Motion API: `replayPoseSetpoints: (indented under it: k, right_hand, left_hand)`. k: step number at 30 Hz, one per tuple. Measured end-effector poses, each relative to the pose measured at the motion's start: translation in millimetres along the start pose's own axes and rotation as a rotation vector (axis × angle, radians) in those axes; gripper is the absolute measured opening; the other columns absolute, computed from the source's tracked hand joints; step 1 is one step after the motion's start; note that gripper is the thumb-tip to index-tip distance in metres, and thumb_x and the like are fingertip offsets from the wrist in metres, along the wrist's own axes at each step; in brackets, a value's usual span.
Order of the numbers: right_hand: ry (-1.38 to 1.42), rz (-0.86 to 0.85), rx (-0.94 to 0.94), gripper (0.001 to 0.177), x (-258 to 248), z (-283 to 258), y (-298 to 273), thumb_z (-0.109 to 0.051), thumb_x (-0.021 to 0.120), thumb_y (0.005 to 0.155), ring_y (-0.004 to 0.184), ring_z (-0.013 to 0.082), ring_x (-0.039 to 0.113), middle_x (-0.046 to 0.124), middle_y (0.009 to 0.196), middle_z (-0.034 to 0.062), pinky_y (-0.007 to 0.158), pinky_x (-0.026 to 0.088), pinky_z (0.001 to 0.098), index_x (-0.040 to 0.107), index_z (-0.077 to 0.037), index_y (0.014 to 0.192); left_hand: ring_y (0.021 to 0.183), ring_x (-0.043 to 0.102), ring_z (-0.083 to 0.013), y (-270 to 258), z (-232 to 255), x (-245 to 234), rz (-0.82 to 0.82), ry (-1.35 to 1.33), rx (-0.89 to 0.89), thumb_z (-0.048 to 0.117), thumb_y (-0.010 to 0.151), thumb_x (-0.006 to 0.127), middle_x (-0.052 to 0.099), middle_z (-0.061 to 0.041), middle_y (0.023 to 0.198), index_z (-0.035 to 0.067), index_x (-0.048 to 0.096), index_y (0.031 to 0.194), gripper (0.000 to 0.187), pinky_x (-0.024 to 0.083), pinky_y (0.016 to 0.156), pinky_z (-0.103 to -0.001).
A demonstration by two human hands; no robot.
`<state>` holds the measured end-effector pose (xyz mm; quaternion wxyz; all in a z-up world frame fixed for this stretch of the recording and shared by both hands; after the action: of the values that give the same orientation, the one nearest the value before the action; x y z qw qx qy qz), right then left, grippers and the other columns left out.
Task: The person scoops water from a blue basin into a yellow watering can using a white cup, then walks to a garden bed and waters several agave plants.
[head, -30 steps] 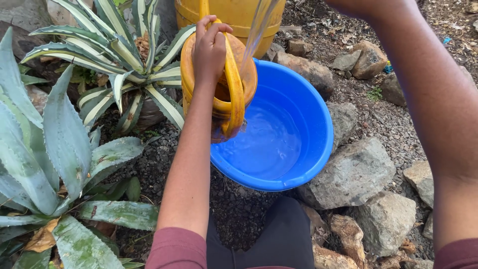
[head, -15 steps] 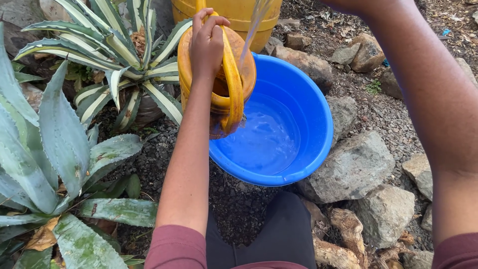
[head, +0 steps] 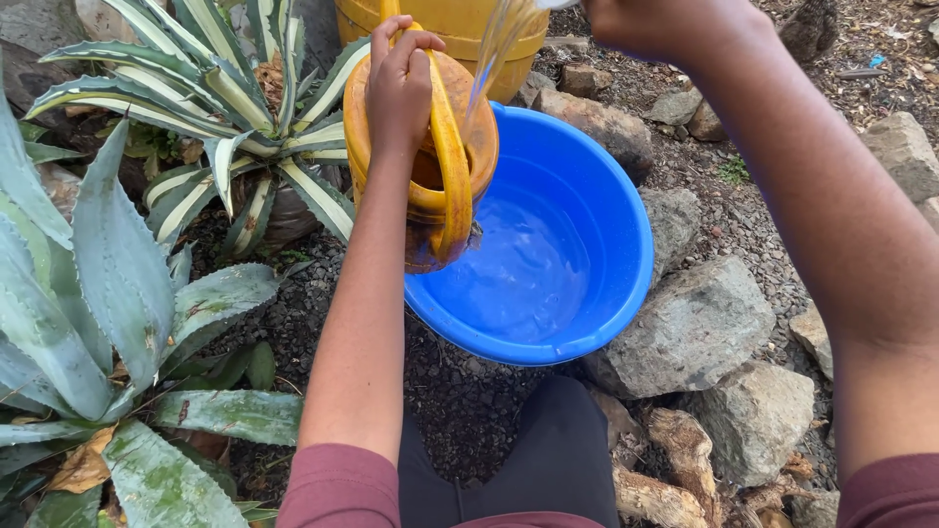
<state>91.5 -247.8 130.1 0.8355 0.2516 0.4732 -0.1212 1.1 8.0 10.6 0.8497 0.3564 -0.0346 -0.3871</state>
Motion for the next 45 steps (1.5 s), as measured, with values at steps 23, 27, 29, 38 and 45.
replayPoseSetpoints:
  k: [23, 27, 29, 38, 45]
  right_hand:
    - [0.302, 0.34, 0.143, 0.098, 48.3, -68.9, -2.6, -0.022, 0.094, 0.071, 0.134, 0.036, 0.056, 0.057, 0.148, 0.0158, 0.115, 0.034, 0.0612, 0.039, -0.004, 0.15]
    - [0.38, 0.3, 0.464, 0.125, 184.9, -46.2, -21.1, -0.039, 0.096, 0.064, 0.136, 0.0443, 0.052, 0.048, 0.151, 0.0228, 0.108, 0.049, 0.063, 0.019, -0.008, 0.157]
    - [0.343, 0.165, 0.616, 0.143, 244.4, -58.2, -44.3, -0.05, 0.104, 0.058, 0.139, 0.0478, 0.045, 0.039, 0.157, 0.0286, 0.102, 0.054, 0.0624, 0.015, -0.002, 0.159]
    - [0.374, -0.403, 0.706, 0.11, 453.9, -181.5, -185.5, -0.031, 0.101, 0.049, 0.114, 0.0434, 0.058, 0.053, 0.132, 0.0171, 0.084, 0.052, 0.0627, 0.044, -0.008, 0.14]
    - [0.234, -0.602, 0.506, 0.092, 450.9, -216.3, -193.3, -0.02, 0.087, 0.069, 0.123, 0.0433, 0.056, 0.054, 0.14, 0.0181, 0.088, 0.052, 0.0672, 0.039, -0.009, 0.148]
  left_hand:
    - [0.081, 0.055, -0.0077, 4.5, -1.2, -2.3, -0.086, -0.032, -0.043, 0.014, 0.097, 0.042, 0.049, 0.004, 0.141, 0.016, 0.072, 0.097, 0.031, 0.048, 0.065, -0.022]
    - [0.102, 0.059, -0.014, 3.9, 5.5, -8.9, -0.072, -0.027, -0.034, 0.013, 0.094, 0.04, 0.051, 0.003, 0.14, 0.017, 0.073, 0.096, 0.033, 0.049, 0.073, -0.027]
    - [0.109, 0.059, -0.0171, 4.2, 5.3, -10.6, -0.076, -0.05, -0.026, 0.012, 0.094, 0.039, 0.051, 0.002, 0.139, 0.016, 0.073, 0.095, 0.034, 0.048, 0.08, -0.029]
    - [0.128, 0.053, -0.0278, 5.0, -0.6, -13.0, -0.044, -0.068, 0.041, 0.009, 0.094, 0.04, 0.051, -0.004, 0.138, 0.011, 0.072, 0.094, 0.033, 0.043, 0.104, -0.036]
    - [0.11, 0.058, -0.0191, 5.0, -7.5, -6.0, -0.032, -0.051, 0.024, 0.011, 0.095, 0.041, 0.052, 0.001, 0.139, 0.016, 0.073, 0.095, 0.032, 0.048, 0.084, -0.029]
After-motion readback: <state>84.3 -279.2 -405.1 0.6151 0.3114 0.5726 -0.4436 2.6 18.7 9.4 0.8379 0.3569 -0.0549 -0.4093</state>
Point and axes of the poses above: each hand's wrist, its own y-axis towards the middle knuckle, its own x-axis out of the palm, z = x × y, the point moved 1 cm from there along y, towards the middle knuckle
